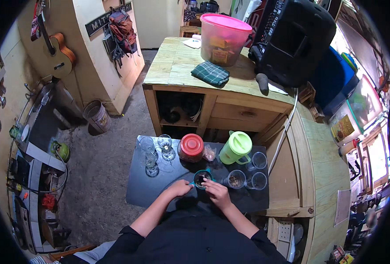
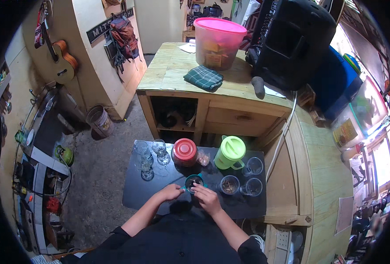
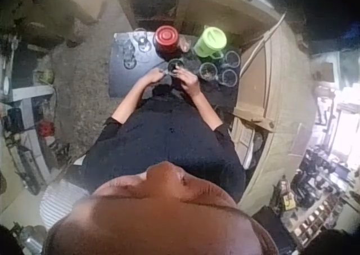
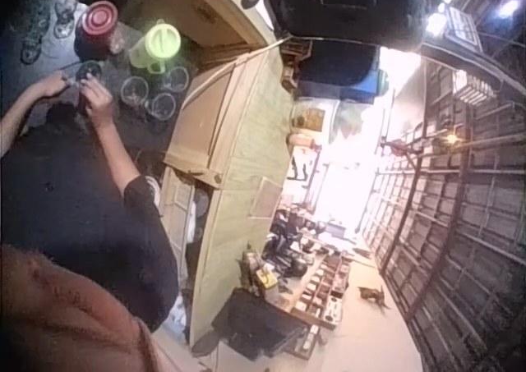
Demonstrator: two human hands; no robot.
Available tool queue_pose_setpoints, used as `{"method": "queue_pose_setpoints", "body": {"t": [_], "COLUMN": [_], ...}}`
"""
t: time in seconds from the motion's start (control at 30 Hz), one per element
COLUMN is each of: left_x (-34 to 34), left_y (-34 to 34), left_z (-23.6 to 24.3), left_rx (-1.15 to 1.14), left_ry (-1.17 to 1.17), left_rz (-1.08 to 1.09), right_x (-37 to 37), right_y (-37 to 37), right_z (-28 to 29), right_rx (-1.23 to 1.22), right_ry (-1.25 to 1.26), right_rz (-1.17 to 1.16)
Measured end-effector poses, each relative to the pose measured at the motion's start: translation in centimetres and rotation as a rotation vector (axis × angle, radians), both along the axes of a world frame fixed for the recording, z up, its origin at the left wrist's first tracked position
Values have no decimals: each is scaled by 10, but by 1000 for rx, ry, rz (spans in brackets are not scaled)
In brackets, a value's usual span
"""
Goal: The recorder is mixing various powders and liquids into multiple small cups using a spoon in a prep area.
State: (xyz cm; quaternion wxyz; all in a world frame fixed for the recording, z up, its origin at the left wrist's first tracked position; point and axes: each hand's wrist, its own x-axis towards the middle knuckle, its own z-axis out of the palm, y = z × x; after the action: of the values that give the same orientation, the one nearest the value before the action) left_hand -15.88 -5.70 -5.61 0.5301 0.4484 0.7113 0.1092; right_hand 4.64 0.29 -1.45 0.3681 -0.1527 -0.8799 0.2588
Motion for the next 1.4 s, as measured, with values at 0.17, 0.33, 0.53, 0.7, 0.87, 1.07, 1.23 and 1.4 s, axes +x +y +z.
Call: {"method": "queue_pose_setpoints", "body": {"t": [0.17, 0.33, 0.53, 0.7, 0.87, 1.07, 1.23, 1.4], "left_x": [-1, 1, 0, 0, 0, 0, 0, 0], "left_y": [-2, -1, -2, -2, -1, -2, -1, -1], "left_z": [-6, 3, -4, 1, 2, 2, 5, 3], "left_rx": [50, 18, 24, 15, 6, 33, 0, 19], "left_ry": [20, 26, 15, 0, 14, 22, 20, 15], "left_rz": [7, 1, 12, 26, 9, 1, -22, -5], "right_x": [8, 7, 16, 13, 3, -8, -1, -5], "right_y": [-6, 2, -6, -4, -13, -10, -21, -9], "right_z": [-5, -1, -7, -5, -27, -18, -11, -14], "right_rx": [-61, -31, -112, -96, -381, -557, -326, -234], "right_ry": [-114, -51, -82, 15, -3, 207, 55, 63], "right_rz": [92, 41, 43, -193, -467, -455, -302, -328]}}
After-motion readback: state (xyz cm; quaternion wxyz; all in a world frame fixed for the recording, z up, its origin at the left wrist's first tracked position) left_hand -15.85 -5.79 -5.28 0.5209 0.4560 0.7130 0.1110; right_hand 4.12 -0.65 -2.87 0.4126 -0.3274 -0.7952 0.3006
